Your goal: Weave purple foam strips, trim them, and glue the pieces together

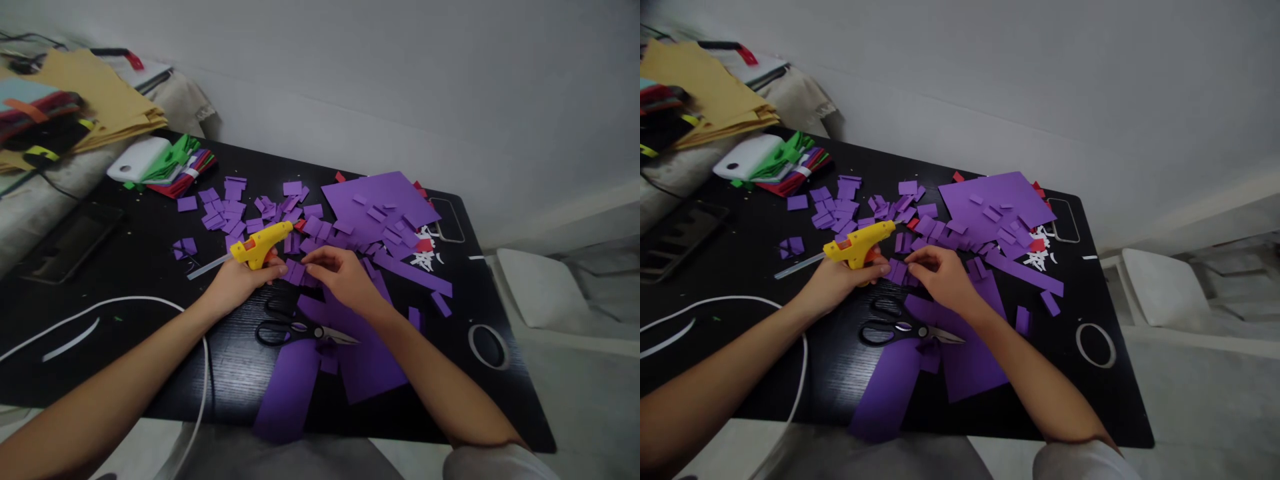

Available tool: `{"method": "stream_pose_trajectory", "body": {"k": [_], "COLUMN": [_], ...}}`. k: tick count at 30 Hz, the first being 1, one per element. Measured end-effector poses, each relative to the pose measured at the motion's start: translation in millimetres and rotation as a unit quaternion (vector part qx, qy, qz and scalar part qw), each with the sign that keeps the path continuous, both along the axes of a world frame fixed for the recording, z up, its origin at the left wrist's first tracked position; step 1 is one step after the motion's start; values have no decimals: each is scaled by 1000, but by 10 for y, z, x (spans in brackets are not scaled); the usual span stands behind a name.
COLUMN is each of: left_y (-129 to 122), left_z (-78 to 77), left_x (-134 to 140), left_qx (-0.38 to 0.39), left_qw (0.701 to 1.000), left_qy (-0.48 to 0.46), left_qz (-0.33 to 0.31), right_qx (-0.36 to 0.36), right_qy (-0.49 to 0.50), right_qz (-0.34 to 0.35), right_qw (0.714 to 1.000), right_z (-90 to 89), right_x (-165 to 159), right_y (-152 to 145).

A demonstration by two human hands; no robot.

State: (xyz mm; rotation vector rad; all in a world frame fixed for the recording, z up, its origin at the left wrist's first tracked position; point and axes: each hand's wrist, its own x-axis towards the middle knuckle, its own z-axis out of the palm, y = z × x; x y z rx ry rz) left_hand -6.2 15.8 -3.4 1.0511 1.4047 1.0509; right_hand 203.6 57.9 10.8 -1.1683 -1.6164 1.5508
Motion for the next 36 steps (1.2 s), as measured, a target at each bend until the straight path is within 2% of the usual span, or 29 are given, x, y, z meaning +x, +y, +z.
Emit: {"method": "stream_pose_trajectory", "body": {"k": [7, 13, 20, 26, 31, 34, 36], "left_y": [13, -24, -60, -104, -114, -110, -109], "left_z": [-60, -21, 43, 43, 37, 52, 54], "left_x": [-9, 32, 92, 123, 117, 108, 100], "left_qx": [25, 17, 19, 77, 43, 26, 23], "left_qw": [999, 999, 999, 994, 997, 997, 998], "left_qy": [14, 21, 30, 22, 34, 39, 34], "left_qz": [22, 41, 37, 70, 60, 54, 53], "right_qx": [-89, -19, -7, 10, 4, -30, -90], "right_qy": [97, 91, 79, 67, 71, 79, 99], "right_qz": [-14, -44, -68, -66, -64, -55, -56], "right_qw": [991, 995, 995, 996, 995, 995, 989], "right_z": [-8, -80, -143, -114, -63, -10, 25], "right_x": [-58, -102, -127, -121, -117, -110, -102], "right_y": [-75, -113, -129, -150, -160, -139, -113]}}
